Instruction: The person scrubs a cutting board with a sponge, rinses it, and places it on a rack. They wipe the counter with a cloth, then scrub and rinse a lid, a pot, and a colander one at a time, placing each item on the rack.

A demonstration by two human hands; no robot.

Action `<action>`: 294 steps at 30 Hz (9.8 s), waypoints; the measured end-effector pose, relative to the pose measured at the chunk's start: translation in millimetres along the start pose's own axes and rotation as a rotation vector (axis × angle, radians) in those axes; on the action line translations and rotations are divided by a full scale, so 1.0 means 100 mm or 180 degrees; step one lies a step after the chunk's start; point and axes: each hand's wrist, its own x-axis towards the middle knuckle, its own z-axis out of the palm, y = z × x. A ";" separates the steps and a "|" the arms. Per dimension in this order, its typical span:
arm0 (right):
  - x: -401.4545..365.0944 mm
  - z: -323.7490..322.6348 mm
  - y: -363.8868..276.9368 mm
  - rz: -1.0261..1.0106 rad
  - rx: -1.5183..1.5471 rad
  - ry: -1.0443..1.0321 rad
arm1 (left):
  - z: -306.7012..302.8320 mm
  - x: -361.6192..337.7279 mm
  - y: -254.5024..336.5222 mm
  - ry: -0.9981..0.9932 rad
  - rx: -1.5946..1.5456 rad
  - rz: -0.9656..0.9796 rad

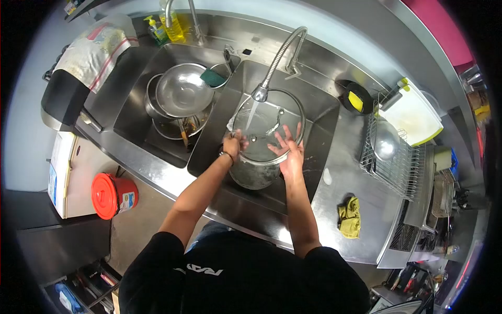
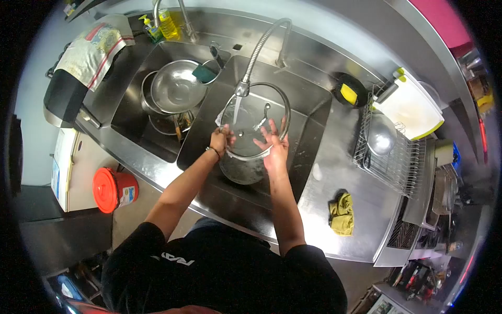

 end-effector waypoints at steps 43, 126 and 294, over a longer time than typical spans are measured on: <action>0.27 -0.69 0.83 0.0637 -0.4035 0.1123 | -0.27 -0.26 0.74 -0.1273 -0.1378 0.0472; -0.94 -0.10 -0.22 -0.2932 -0.4699 -0.0972 | 0.45 -1.87 0.63 -0.0214 0.0996 0.2778; 0.30 -0.86 1.86 0.1384 -0.2100 0.0669 | 0.59 -1.23 0.93 -0.0456 0.3354 0.1607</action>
